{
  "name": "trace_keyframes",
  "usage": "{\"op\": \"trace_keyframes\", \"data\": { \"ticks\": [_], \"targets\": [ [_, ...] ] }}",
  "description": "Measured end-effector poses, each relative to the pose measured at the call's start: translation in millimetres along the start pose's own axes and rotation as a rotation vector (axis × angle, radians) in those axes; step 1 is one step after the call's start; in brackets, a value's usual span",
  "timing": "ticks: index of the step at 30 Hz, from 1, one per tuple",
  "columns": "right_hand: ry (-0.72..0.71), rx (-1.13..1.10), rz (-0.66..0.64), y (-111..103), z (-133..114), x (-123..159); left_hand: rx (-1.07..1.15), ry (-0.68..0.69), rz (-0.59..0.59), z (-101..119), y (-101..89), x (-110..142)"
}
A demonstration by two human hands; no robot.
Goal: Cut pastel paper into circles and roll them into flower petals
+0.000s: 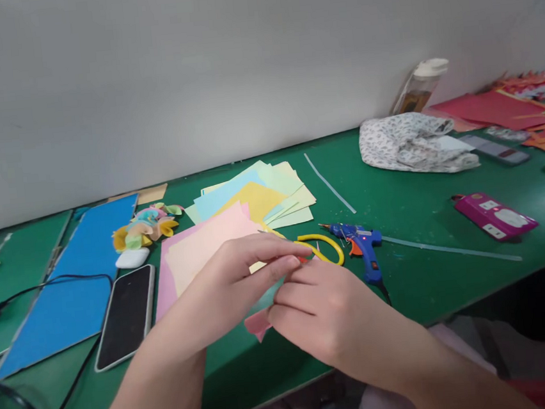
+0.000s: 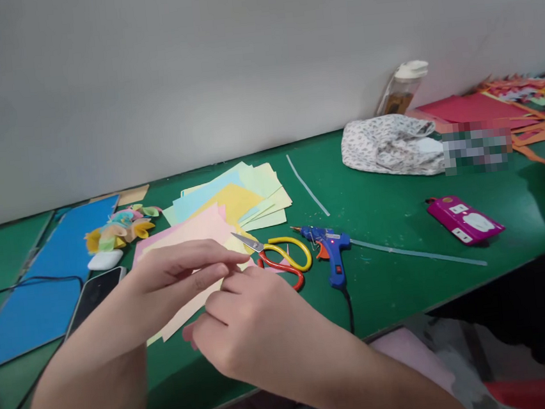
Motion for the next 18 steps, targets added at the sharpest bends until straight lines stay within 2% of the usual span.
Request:
{"op": "trace_keyframes", "data": {
  "ticks": [8,12,16,18],
  "targets": [
    [-0.006,0.003,-0.005,3.7,-5.8,0.8,0.064,0.024,0.050,1.9,-0.5,-2.9],
    [-0.014,0.025,0.008,-0.2,-9.5,-1.5,0.040,-0.012,0.204,-4.2,-5.5,-3.7],
    [0.017,-0.032,0.027,-8.0,-2.4,-1.6,-0.219,-0.077,0.374,-9.2,-14.0,-4.2],
    [0.067,-0.099,0.125,-14.7,7.8,0.5,-0.355,-0.030,0.432,-7.6,-16.0,-4.3]
  ]
}}
Point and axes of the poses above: each hand's wrist, its own x-axis away from the middle knuckle, its own y-axis out of the palm, z = x × y, the point moved 4 cm from there along -x, towards the middle knuckle, and after that the axes turned 3 degrees about -x, right-handed, at the moved point
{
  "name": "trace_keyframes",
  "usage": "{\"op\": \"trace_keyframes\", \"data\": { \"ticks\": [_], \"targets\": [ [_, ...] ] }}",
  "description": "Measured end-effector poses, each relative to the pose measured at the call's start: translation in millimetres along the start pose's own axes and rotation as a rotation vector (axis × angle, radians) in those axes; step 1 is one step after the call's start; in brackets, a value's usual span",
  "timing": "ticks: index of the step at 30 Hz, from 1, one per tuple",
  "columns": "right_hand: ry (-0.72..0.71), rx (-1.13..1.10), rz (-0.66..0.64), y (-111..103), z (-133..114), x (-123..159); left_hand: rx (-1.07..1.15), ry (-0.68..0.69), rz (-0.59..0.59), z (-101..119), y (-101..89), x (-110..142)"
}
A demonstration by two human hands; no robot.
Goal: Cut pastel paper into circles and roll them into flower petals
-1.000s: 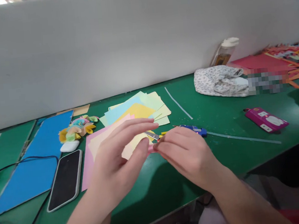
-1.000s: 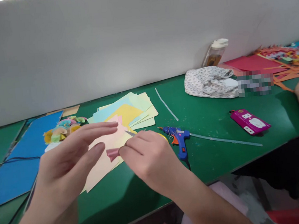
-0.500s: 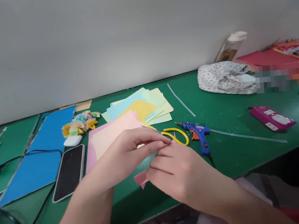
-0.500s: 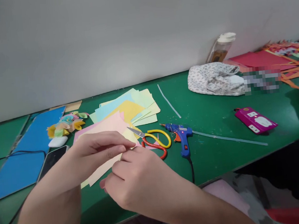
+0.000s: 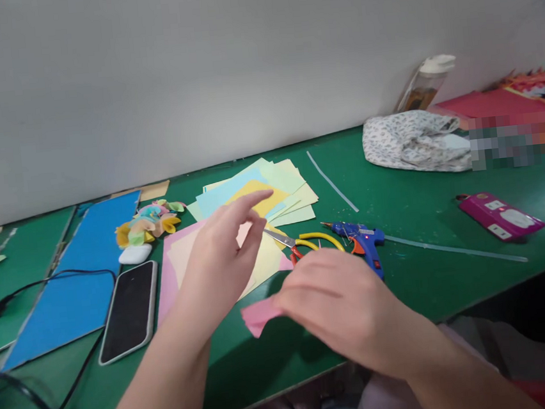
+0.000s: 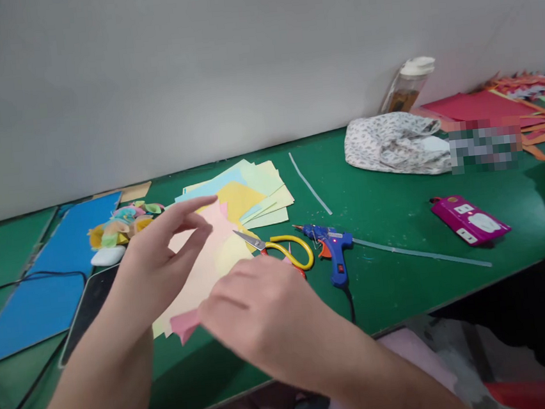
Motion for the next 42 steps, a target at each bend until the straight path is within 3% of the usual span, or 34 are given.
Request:
{"op": "trace_keyframes", "data": {
  "ticks": [3,6,9,13,18,30,35,42],
  "targets": [
    [0.093,-0.023,0.265,-15.2,16.5,3.1,0.102,0.076,0.093,2.5,-1.9,0.4],
    [0.202,0.016,0.432,-23.6,28.0,7.3,0.382,-0.080,0.155,0.2,-1.6,2.9],
    [0.240,0.073,0.494,-25.5,31.4,10.1,0.543,-0.244,0.073,5.2,4.3,8.7],
    [0.220,0.144,0.522,-25.2,30.9,11.8,0.662,-0.292,-0.001,17.9,9.8,19.0],
    [0.212,0.182,0.508,-25.1,29.1,11.9,0.805,-0.133,0.016,25.1,9.8,25.2],
    [0.205,0.164,0.627,-26.0,21.9,11.5,0.662,0.000,-0.004,32.9,2.6,30.6],
    [0.197,0.166,0.629,-27.1,20.0,11.0,0.622,0.113,-0.090,38.8,3.2,34.9],
    [0.239,0.165,0.634,-29.5,19.5,11.7,0.456,0.358,-0.064,46.3,3.5,38.0]
  ]
}}
Point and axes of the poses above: each hand's wrist, its own x-axis away from the middle knuckle, its own y-axis out of the palm, z = x × y, the point moved 4 cm from there along -x, towards the middle knuckle, and after that the axes turned 3 degrees about -x, right-handed, at the moved point
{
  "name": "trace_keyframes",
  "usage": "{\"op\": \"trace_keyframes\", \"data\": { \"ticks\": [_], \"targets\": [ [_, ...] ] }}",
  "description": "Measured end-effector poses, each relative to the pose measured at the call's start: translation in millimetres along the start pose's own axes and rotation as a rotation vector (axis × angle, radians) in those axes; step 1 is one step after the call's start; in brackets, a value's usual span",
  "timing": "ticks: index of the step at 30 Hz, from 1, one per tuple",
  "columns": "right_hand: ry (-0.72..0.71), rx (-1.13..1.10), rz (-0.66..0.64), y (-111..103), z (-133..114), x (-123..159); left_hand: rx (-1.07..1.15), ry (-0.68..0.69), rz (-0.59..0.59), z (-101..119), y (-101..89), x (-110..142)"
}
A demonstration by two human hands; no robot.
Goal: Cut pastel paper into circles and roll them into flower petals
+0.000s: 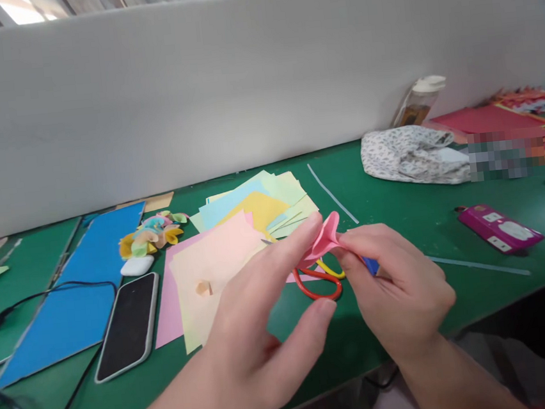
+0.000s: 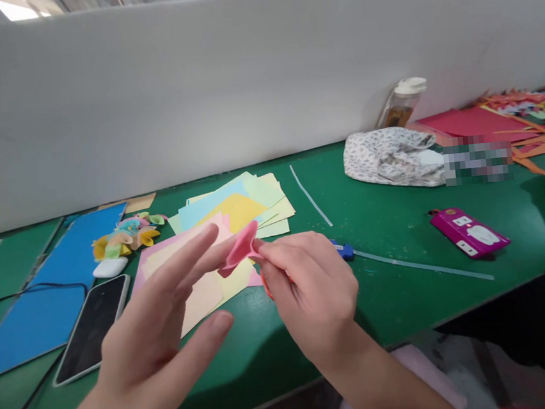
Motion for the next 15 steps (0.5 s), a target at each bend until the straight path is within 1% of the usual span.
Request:
{"op": "trace_keyframes", "data": {
  "ticks": [2,4,6,10,12,15],
  "targets": [
    [0.011,0.002,0.002,-0.5,0.4,0.6,-0.076,0.084,-0.044,3.9,3.1,-2.2],
    [0.035,0.000,0.009,-0.8,1.4,1.0,-0.117,0.119,-0.064,5.5,5.7,-3.1],
    [0.060,-0.007,0.012,-0.5,2.4,1.0,-0.092,0.080,-0.039,3.2,6.4,-2.3],
    [0.069,-0.012,0.019,-0.5,1.5,0.4,0.079,-0.072,0.066,-6.9,5.1,2.8],
    [0.099,-0.013,0.019,-1.1,1.7,0.5,0.137,-0.092,0.088,-9.2,5.1,4.0],
    [0.151,-0.025,0.028,-3.0,2.7,1.3,0.152,-0.059,0.098,-8.5,6.0,3.0]
  ]
}}
Point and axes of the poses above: each hand's wrist, its own x-axis away from the middle knuckle, its own y-axis out of the palm, z = x × y, the point moved 4 cm from there along -x, towards the middle knuckle, and after that the axes turned 3 degrees about -x, right-handed, at the moved point
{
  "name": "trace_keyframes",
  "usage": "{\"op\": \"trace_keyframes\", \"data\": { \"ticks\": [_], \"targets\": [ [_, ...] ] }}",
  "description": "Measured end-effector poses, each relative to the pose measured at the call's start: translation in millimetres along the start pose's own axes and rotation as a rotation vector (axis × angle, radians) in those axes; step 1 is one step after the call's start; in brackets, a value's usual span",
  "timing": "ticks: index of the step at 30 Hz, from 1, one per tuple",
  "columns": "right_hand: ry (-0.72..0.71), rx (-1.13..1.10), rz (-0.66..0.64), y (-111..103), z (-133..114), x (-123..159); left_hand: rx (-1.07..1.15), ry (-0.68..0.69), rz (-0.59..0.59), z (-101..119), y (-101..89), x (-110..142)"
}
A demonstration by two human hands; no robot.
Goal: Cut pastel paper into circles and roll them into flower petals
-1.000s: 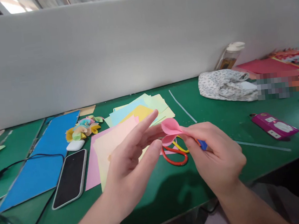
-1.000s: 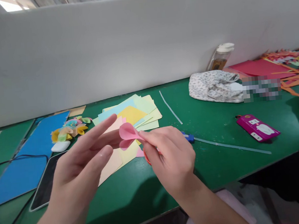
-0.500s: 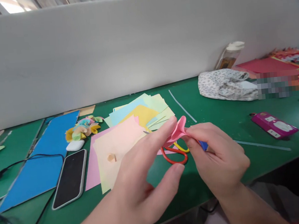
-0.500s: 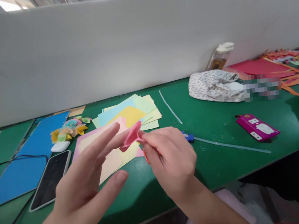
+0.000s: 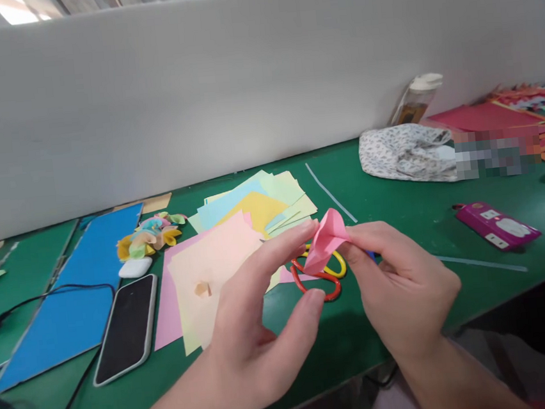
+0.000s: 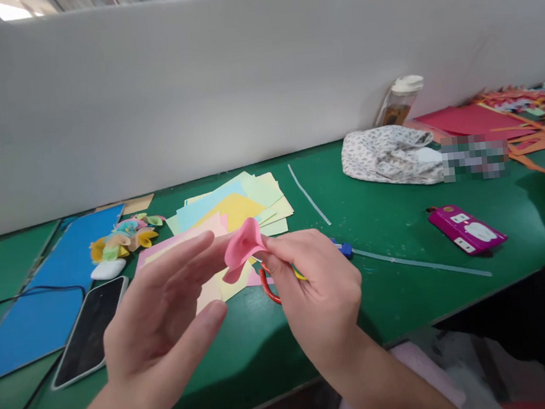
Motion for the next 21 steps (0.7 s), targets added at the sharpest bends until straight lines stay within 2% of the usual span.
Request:
{"op": "trace_keyframes", "data": {
  "ticks": [6,11,16,21],
  "targets": [
    [0.027,0.025,0.004,-1.5,1.2,0.5,-0.119,0.140,-0.047,6.6,6.2,-2.2],
    [-0.037,0.054,0.020,-1.8,-0.8,0.9,-0.121,0.125,-0.097,5.3,6.9,-1.1],
    [-0.101,0.061,0.040,-3.0,-2.4,1.3,-0.050,0.120,-0.054,2.6,2.7,0.1],
    [-0.099,0.065,0.030,-3.7,-4.4,-0.3,-0.073,0.159,-0.035,3.3,3.5,-0.3]
  ]
}}
Point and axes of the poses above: each hand's wrist, its own x-axis away from the middle knuckle, its own y-axis out of the palm, z = x × y, the point moved 4 cm from there along -x, towards the middle knuckle, and after that the axes turned 3 degrees about -x, right-handed, at the moved point
